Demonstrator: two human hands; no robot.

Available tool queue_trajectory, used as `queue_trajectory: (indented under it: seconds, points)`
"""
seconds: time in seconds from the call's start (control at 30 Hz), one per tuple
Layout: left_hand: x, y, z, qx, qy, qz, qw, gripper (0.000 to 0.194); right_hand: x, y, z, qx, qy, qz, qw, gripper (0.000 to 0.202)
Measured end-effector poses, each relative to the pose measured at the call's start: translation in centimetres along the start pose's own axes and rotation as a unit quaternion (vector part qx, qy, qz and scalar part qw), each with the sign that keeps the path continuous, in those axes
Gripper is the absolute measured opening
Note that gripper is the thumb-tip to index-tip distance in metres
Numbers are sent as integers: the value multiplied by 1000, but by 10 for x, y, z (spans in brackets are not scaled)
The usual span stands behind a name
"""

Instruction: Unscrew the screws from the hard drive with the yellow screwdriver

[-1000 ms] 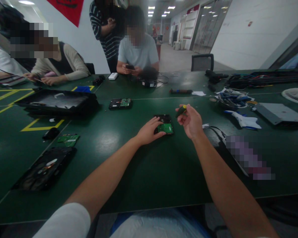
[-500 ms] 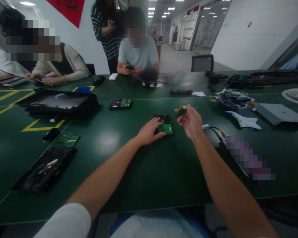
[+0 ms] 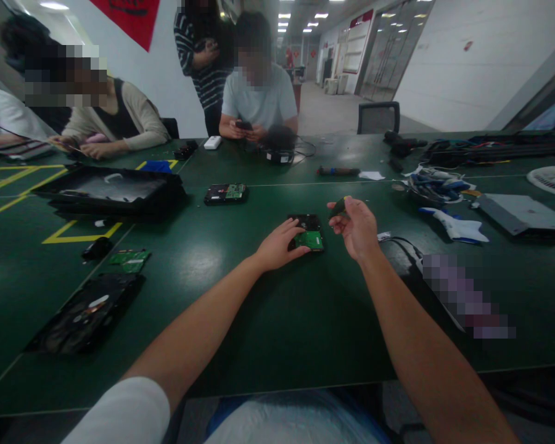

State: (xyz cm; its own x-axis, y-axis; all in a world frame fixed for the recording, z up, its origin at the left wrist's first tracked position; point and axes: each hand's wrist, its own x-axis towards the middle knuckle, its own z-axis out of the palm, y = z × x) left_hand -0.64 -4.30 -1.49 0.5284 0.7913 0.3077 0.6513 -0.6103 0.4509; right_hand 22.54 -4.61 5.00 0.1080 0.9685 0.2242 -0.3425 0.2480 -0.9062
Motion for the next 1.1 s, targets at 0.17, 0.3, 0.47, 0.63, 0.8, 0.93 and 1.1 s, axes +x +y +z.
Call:
queue_trajectory:
  seconds: [0.17,0.3,0.47,0.63,0.8,0.93,1.1]
  points:
    - [0,1,0,-4,0,1,1000,66,1,0,-3,11,-9,12,1000,39]
    - [1,1,0,-1,3,3,1000,65,1,-1,-1,-4,7,0,1000,34]
    - [0,0,0,3,0,3,1000,65,-1,0,2,-11,4,-1,1000,37]
    - [0,-3,2,3,3,-3,1000,65,0,0,0,11,-7,9,1000,38]
    - [0,-3,2,1,-1,-3,1000,67,0,-2,0,-13,7,-1,1000,38]
    - [1,-2,1,-1,-4,-2,1000,66,0,-1,1,-24,22,-5,999,39]
    - [1,-1,1,-2,-2,-5,1000,65,1,0,-1,0,-5,17,1000,43]
